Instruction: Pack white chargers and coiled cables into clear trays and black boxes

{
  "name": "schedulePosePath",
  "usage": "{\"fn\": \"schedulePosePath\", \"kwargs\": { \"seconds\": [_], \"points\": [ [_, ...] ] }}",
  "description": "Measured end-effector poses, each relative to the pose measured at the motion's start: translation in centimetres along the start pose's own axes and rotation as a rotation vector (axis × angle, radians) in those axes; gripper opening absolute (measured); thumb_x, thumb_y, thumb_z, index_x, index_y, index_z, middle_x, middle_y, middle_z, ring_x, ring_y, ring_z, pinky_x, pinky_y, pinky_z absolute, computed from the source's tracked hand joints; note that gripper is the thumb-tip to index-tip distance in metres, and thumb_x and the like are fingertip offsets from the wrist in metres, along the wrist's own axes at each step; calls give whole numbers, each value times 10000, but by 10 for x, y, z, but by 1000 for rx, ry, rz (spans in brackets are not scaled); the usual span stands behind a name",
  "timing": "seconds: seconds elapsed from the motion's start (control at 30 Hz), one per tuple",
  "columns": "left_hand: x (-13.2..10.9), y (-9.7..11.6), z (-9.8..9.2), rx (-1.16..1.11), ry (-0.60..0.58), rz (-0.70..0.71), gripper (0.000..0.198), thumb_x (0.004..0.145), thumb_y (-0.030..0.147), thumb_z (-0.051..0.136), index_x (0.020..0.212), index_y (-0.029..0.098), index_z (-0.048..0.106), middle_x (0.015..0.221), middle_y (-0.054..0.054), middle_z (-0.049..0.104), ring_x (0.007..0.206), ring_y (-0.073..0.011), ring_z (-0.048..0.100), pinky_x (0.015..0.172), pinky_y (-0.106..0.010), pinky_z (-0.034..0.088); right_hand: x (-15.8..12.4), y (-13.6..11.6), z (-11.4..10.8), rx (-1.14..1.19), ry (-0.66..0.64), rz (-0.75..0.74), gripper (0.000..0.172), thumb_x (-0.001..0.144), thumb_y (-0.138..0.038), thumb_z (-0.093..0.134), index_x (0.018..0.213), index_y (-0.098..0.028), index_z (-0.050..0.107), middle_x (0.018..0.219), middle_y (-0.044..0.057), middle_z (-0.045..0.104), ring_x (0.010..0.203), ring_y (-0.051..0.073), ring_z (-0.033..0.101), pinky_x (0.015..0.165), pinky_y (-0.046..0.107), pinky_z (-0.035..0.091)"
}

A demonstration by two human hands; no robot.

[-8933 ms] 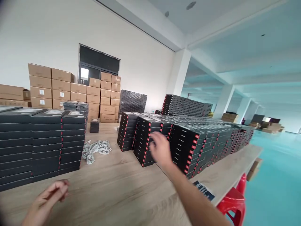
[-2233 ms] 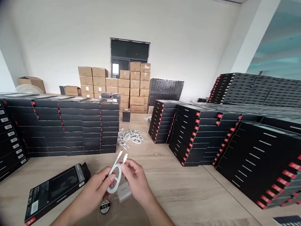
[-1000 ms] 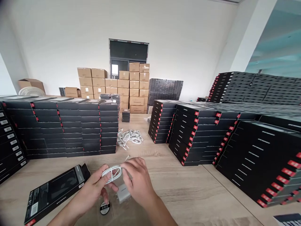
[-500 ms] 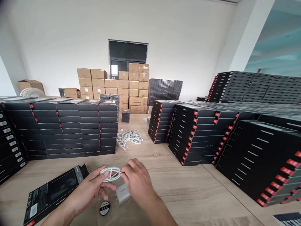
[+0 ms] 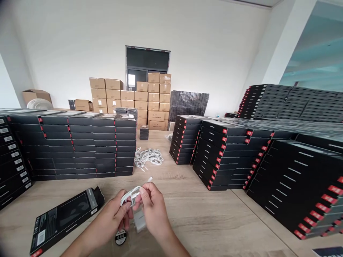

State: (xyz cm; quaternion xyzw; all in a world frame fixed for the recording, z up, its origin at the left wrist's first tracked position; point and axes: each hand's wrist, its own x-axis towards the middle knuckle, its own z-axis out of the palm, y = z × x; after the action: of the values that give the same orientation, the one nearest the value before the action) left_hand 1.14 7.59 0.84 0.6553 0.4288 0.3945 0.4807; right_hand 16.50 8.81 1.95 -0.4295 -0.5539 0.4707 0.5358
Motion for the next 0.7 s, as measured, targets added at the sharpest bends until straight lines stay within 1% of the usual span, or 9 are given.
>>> {"fn": "schedulePosePath", "kwargs": {
  "seconds": [0.07, 0.17, 0.27, 0.37, 0.43, 0.5, 0.53, 0.6, 0.7],
  "points": [
    [0, -2, 0, 6, 4, -1, 327, 903, 531, 405, 893, 219, 499, 766, -10, 648, 536, -146, 595, 474, -238, 409, 1, 0, 1, 71, -21, 79, 359, 816, -546, 602, 758, -195, 554, 640, 5, 653, 472, 119, 559, 386, 190, 245],
    [0, -3, 0, -8, -18, 1, 318, 915, 515, 395, 907, 211, 489, 759, -12, 640, 542, -145, 607, 476, -235, 408, 2, -3, -2, 107, -47, 150, 369, 770, -544, 657, 760, -180, 594, 712, 37, 694, 501, 129, 605, 376, 178, 235],
    [-1, 0, 2, -50, -68, 4, 325, 916, 515, 397, 910, 205, 492, 747, -10, 639, 520, -133, 604, 457, -223, 394, 2, -5, -5, 43, -51, 129, 364, 756, -530, 680, 717, -170, 639, 586, 5, 644, 414, 97, 517, 393, 197, 281],
    [2, 3, 5, -70, -44, 10, 339, 920, 526, 383, 886, 205, 484, 715, 0, 640, 475, -117, 587, 447, -218, 383, 2, -4, -4, -94, 73, -1, 327, 731, -497, 714, 691, -175, 682, 484, -39, 532, 417, 92, 439, 435, 227, 342],
    [4, 4, 6, -104, 28, 8, 347, 915, 538, 383, 857, 207, 468, 687, 12, 629, 451, -111, 574, 431, -214, 367, 2, -4, -1, -116, 197, -99, 284, 704, -461, 749, 740, -186, 688, 508, -46, 515, 467, 103, 445, 463, 231, 366],
    [6, 4, 8, -177, 81, 1, 355, 902, 555, 399, 845, 209, 458, 680, 18, 618, 448, -112, 573, 409, -207, 341, 2, -4, 1, -54, 267, -137, 289, 700, -451, 759, 774, -191, 656, 571, -39, 541, 507, 110, 468, 472, 227, 382],
    [7, 4, 8, -220, 86, -2, 359, 894, 561, 408, 848, 209, 460, 687, 17, 617, 454, -115, 576, 403, -205, 333, 2, -5, 1, -5, 262, -118, 308, 701, -459, 757, 797, -191, 639, 609, -30, 565, 521, 112, 483, 459, 221, 377],
    [8, 3, 9, -284, 57, -5, 365, 881, 564, 428, 859, 203, 477, 699, 6, 622, 468, -120, 578, 406, -208, 343, 4, -5, 0, 89, 193, -36, 363, 712, -487, 742, 876, -184, 629, 662, -12, 602, 531, 115, 505, 420, 203, 341],
    [7, 4, 7, -257, 10, -14, 313, 858, 492, 496, 850, 182, 538, 740, -22, 641, 540, -140, 595, 454, -227, 403, 4, -4, -2, 133, 64, 34, 444, 725, -497, 728, 1012, -174, 625, 594, -38, 586, 458, 86, 458, 397, 186, 299]
  ]
}}
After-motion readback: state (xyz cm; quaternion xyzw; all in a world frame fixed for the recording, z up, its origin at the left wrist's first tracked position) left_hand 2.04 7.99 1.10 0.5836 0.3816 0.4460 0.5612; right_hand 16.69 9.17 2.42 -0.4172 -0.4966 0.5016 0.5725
